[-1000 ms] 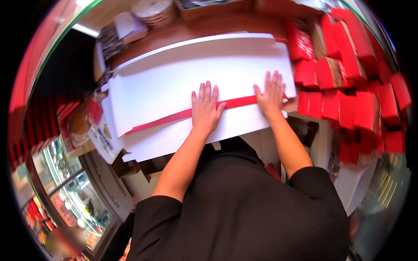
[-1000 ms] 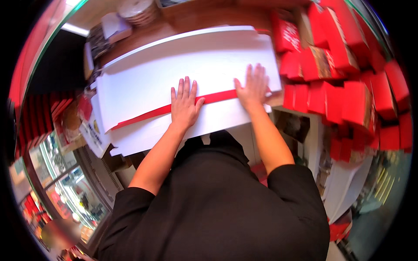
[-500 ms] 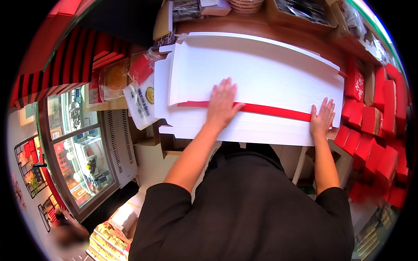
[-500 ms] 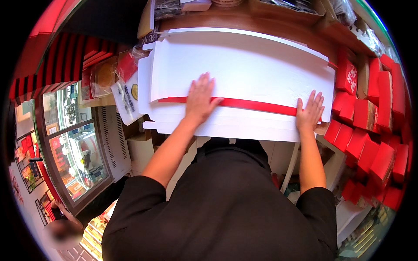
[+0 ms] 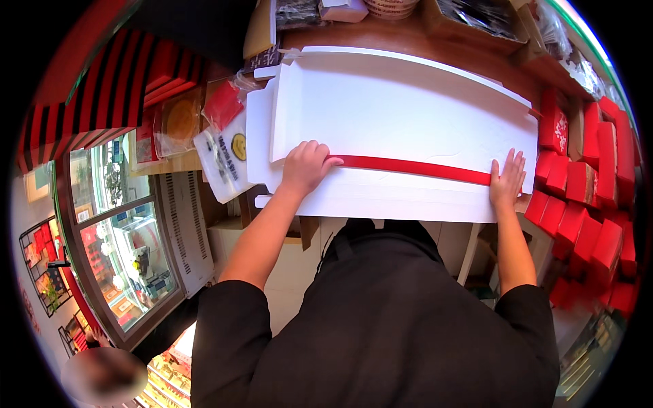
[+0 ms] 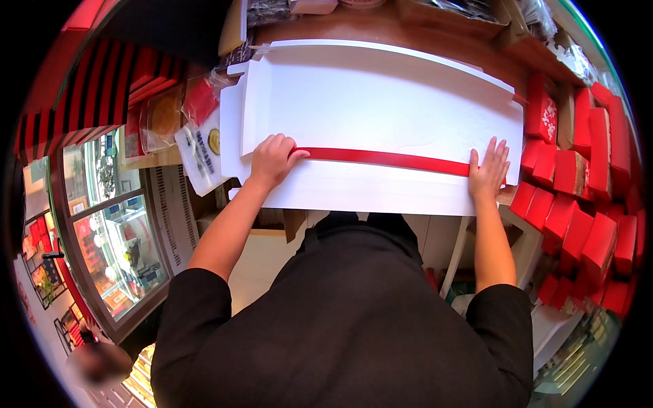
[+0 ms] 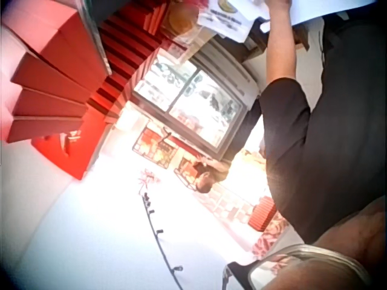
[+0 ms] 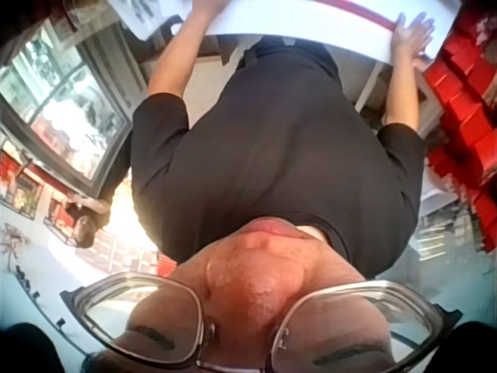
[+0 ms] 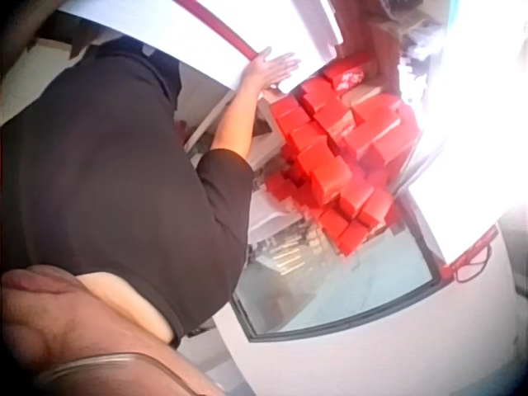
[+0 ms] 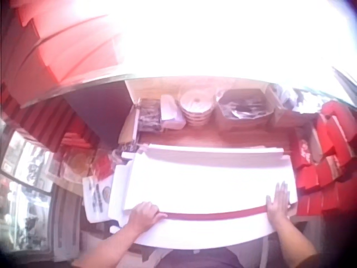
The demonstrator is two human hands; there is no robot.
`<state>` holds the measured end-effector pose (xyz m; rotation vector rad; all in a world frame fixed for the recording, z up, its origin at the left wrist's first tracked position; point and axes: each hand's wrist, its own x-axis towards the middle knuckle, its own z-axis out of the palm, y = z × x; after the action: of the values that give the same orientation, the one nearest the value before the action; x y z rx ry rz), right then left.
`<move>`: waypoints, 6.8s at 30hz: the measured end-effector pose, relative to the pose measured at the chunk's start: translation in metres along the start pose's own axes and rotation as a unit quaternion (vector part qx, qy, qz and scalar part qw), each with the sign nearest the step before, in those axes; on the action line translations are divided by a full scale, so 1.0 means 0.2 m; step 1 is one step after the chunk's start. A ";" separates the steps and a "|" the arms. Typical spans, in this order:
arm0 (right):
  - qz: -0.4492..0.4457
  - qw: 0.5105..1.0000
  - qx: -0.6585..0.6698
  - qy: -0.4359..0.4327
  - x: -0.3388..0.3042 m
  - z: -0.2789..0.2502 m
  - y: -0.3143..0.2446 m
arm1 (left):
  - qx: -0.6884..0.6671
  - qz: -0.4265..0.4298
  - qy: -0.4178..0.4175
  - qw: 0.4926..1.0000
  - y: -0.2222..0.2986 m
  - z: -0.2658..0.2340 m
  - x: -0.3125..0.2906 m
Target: The person assembles flat white cardboard boxes by folding the sides and securing them with red tape. They repeatedly pick up a flat box, fold the flaps, apply tape to the seams, and stack the finished boxes on a nearby shelf.
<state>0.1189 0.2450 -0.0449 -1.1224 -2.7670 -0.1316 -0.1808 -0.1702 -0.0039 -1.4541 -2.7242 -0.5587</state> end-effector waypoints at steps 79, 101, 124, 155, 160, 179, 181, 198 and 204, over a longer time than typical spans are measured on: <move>0.125 0.936 0.312 0.107 0.34 0.08 0.11 | 0.060 -0.117 -0.025 0.991 0.21 0.17 0.20; 0.278 0.562 0.772 0.100 0.03 -0.53 0.58 | -0.813 -0.315 -0.007 0.489 1.01 -0.02 -0.07; 0.300 0.464 0.717 -0.425 -0.74 -0.40 -0.54 | -0.174 0.135 -0.010 0.975 1.08 -0.03 -0.27; -0.517 0.831 0.155 -0.134 -0.14 -0.48 -0.77 | 0.263 0.087 0.080 0.958 0.94 0.05 -0.28; -0.471 0.840 0.078 -0.260 -0.09 -0.50 -0.80 | 0.239 0.034 -0.046 0.969 0.90 0.08 -0.26; -0.531 0.832 0.111 -0.115 -0.20 -0.40 -0.79 | 0.171 0.107 -0.015 0.979 0.84 0.15 -0.30; -0.551 0.821 0.106 -0.106 -0.26 -0.40 -0.79 | 0.169 0.116 0.003 0.979 0.84 0.14 -0.30; -0.594 0.796 0.100 -0.065 -0.28 -0.37 -0.81 | 0.127 0.049 -0.007 0.991 0.79 0.14 -0.35; -0.571 0.814 0.038 -0.103 -0.23 -0.44 -0.69 | 0.164 0.025 -0.079 0.983 0.81 0.09 -0.35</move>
<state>0.0645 0.1033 0.0314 0.7127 -3.1501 -0.0173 -0.0076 -0.1395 0.0169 -1.5302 -2.7130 0.0133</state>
